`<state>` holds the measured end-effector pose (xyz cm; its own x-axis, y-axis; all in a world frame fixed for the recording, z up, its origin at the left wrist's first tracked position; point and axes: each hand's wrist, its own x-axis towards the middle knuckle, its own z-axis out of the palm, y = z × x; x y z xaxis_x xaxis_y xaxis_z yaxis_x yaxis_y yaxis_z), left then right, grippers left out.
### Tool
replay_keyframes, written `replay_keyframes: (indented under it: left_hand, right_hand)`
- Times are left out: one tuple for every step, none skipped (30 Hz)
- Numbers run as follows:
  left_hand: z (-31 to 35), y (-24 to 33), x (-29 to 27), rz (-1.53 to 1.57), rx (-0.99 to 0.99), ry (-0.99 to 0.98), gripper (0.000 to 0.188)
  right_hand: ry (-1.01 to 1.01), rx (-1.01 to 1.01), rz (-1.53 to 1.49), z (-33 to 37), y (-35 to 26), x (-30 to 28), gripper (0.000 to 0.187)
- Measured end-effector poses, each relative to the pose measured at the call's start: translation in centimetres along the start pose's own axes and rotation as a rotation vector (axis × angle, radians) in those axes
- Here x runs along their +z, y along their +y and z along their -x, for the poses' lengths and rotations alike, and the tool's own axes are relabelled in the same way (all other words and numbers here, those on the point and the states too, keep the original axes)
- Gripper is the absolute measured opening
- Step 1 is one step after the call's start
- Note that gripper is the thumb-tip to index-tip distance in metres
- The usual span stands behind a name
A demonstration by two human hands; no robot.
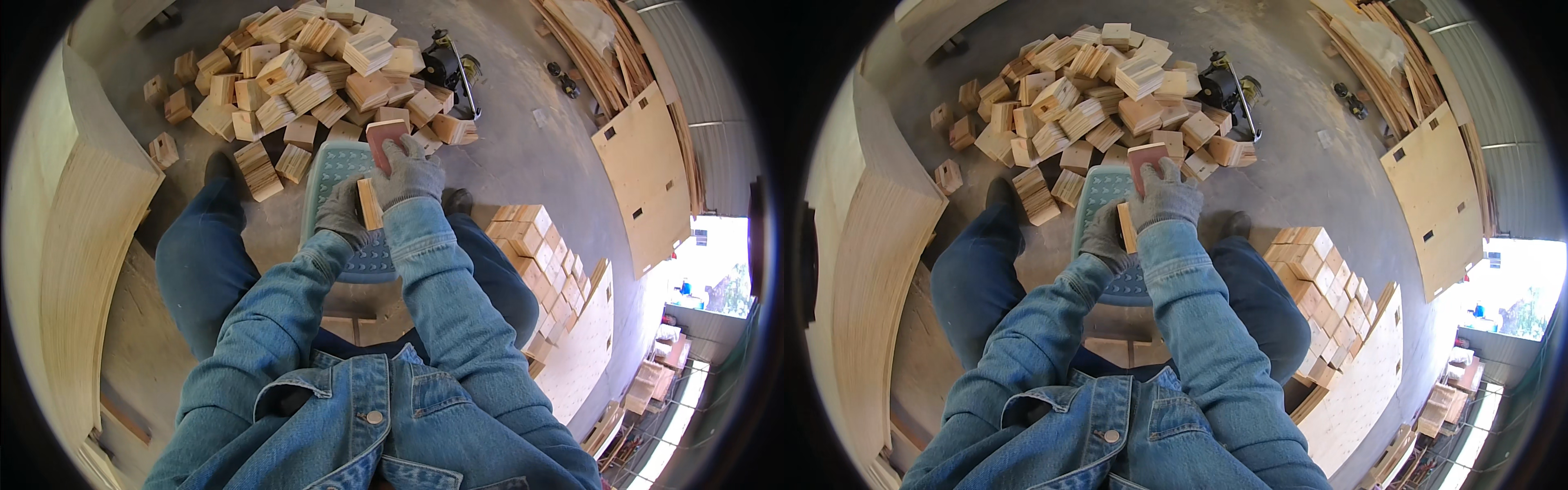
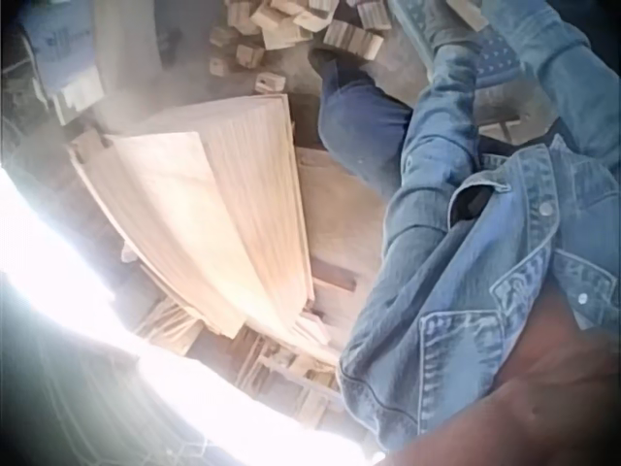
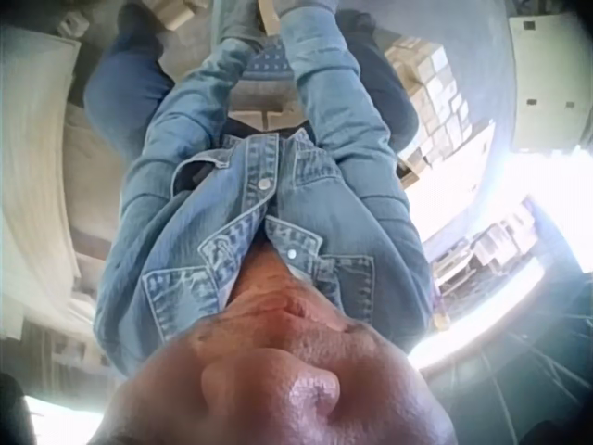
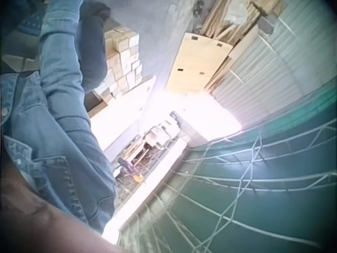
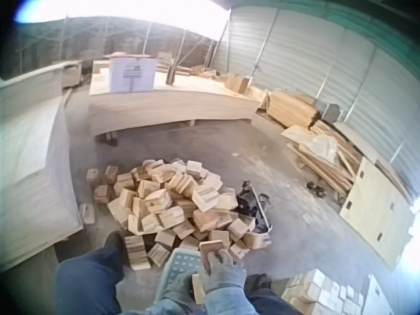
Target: The person sits on a low stool and sands small wooden blocks one at a time using a sanding block. They hold each block in the left hand and rub the sanding block over its surfaces, then place the finished block onto a growing stack to the right.
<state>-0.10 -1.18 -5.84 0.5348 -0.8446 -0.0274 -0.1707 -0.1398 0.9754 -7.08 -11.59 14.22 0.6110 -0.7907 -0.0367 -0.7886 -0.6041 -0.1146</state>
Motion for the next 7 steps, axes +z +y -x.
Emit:
replay_keyframes:
  left_hand:
    - [0.3, 0.2, -0.1, 0.001, 0.052, 0.005, 0.096]
    - [0.6, 0.8, -0.4, -0.032, 0.094, 0.003, 0.095]
    - [0.7, 1.6, -0.5, -0.062, 0.142, 0.002, 0.094]
    - [0.8, 3.0, -0.8, -0.129, 0.176, -0.011, 0.095]
    - [1.1, 4.4, -1.1, -0.197, 0.213, -0.023, 0.096]
    - [1.6, 5.8, -1.4, -0.254, 0.227, -0.014, 0.102]
    - [1.6, 5.5, -1.6, -0.216, 0.16, -0.022, 0.1]
  right_hand:
    - [0.018, -0.015, -0.004, 0.8, 0.3, 0.2, 0.06]
    - [0.033, -0.028, -0.007, 2.2, 0.8, 0.3, 0.06]
    - [0.049, -0.042, -0.01, 3.7, 1.3, 0.4, 0.06]
    - [0.052, -0.039, 0.001, 6.0, 1.9, 0.7, 0.062]
    - [0.056, -0.038, 0.01, 8.4, 2.6, 1.1, 0.064]
    - [0.068, -0.038, 0.024, 10.8, 3.4, 1.3, 0.066]
    - [0.067, -0.047, 0.021, 10.7, 3.1, 1.3, 0.066]
